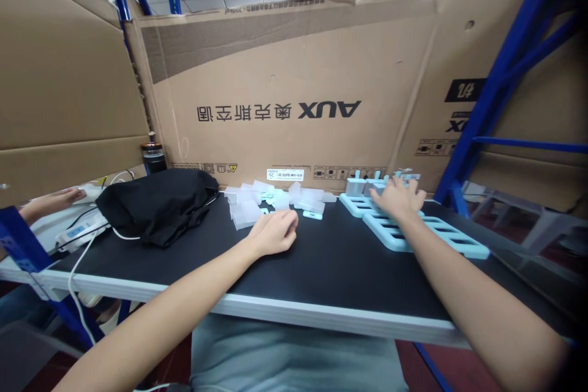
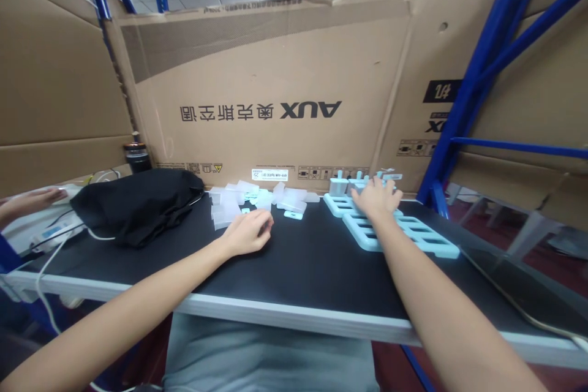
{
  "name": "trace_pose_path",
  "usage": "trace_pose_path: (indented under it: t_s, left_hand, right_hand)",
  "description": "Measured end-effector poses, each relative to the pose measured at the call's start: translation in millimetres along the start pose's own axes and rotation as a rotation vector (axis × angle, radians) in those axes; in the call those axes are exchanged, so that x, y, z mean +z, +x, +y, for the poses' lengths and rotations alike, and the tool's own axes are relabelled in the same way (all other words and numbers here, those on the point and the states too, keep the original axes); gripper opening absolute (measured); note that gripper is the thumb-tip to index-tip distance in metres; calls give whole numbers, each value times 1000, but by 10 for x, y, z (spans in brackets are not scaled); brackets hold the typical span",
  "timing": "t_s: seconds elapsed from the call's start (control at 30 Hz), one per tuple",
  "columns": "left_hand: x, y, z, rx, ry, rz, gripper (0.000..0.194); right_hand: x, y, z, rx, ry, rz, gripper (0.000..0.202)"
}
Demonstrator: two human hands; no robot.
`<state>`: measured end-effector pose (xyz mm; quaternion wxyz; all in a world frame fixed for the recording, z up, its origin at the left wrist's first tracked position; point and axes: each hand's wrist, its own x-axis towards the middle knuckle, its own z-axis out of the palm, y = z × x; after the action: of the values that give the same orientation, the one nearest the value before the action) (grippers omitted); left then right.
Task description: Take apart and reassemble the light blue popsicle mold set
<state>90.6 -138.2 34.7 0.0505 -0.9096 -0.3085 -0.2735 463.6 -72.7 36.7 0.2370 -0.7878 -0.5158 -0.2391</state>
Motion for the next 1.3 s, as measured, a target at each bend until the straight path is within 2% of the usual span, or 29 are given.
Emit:
trace_pose_path:
  t_s: [0.1,0.2,0.3,0.37,0.4,0.5,0.57,0.67,0.8,0.9,1.03,1.13,1.23,1.3]
  left_hand:
    - [-146,11,-48,-60,231,93,13]
    - [-235,-22,-183,-229,422,145,20]
    - [-205,-64,-330,-371,493,63,28]
    - [-146,-74,-385,-401,471,9,32]
    - [-116,-74,-395,-400,448,-9,33]
    - [-46,-63,-384,-371,358,-39,34]
    - [-15,-53,-374,-344,301,-52,35]
    - [21,-42,-392,-301,235,-62,36]
    - [50,-44,-441,-248,177,-66,32]
    - [36,-61,-437,-214,150,-69,32]
    - [34,8,-329,-121,138,-51,33]
    - [151,228,-182,4,137,-93,38]
    - [360,547,-12,32,113,-135,43]
    - [477,731,89,40,119,-193,37]
  right_hand:
    - [12,1,6,7,-40,-6,63]
    - [-76,-28,-61,42,-67,-6,70]
    - [-271,-80,-238,21,-25,149,74]
    - [-394,-121,-420,-95,36,227,64]
    - [-431,-144,-525,-194,75,195,58]
    - [-400,-231,-838,-549,194,-91,44]
    - [-290,-302,-988,-683,216,-231,42]
    - [-121,-378,-1055,-712,221,-327,41]
    - [-52,-344,-941,-699,320,-449,39]
    - [-131,-268,-853,-637,351,-398,39]
    - [-370,-222,-816,-574,451,-185,32]
    - [-537,-237,-818,-570,500,-120,36]
    - [-596,-251,-807,-609,500,-161,39]
    - [-594,-252,-787,-640,495,-190,38]
